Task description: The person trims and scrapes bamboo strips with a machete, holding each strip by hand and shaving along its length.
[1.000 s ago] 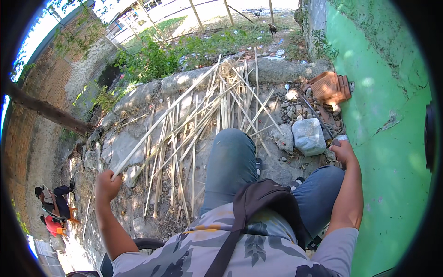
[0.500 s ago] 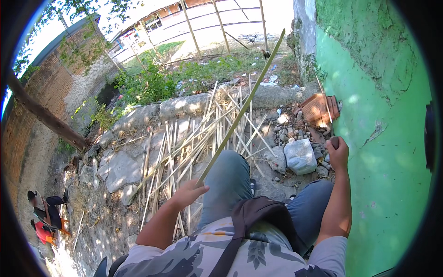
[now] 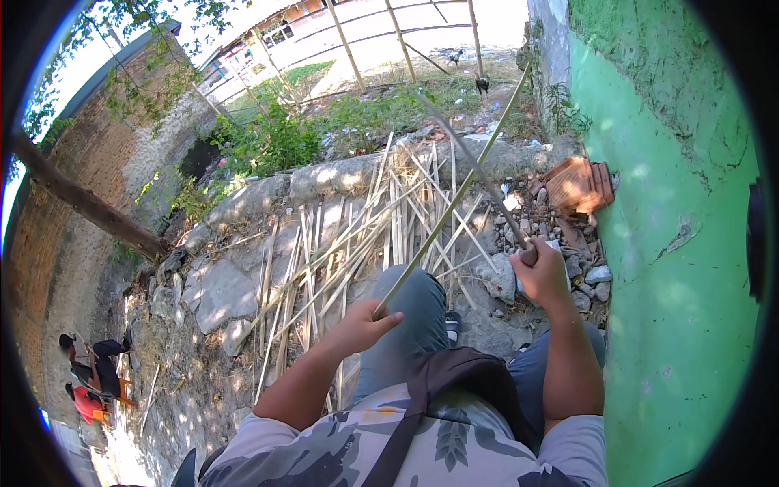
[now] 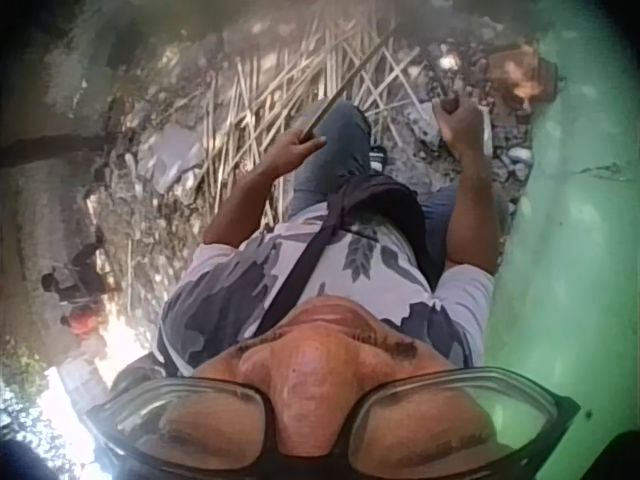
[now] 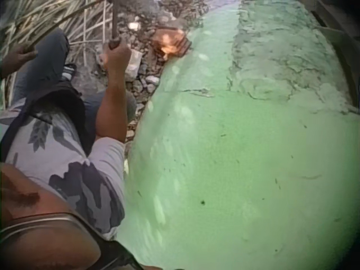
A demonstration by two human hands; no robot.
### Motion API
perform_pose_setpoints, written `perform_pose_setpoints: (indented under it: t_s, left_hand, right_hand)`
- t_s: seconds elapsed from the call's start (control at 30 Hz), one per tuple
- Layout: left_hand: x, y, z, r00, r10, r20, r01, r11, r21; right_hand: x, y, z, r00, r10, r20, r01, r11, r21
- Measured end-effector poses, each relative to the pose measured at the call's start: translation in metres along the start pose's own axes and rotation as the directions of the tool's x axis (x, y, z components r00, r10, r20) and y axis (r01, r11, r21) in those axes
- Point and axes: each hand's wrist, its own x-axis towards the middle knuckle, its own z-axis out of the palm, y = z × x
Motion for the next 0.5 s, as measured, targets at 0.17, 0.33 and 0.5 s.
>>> perform_pose_setpoints:
  t_s: [0.17,0.33,0.5]
  left_hand:
    - [0.029,0.029,0.014,0.996,0.023,0.084,-0.012,0.992,-0.124]
    - [0.048,0.026,0.020,0.989,0.092,0.114,-0.096,0.995,0.030]
    - [0.030,0.036,0.024,0.979,0.087,0.184,-0.112,0.985,0.131]
  right_hand:
    - [-0.014,-0.008,0.013,0.972,-0.191,0.139,0.214,0.960,-0.182]
    - [-0.024,-0.006,0.027,0.952,-0.248,0.179,0.280,0.942,-0.183]
    - [-0.011,0.011,0.022,0.985,-0.057,0.166,0.078,0.989,-0.126]
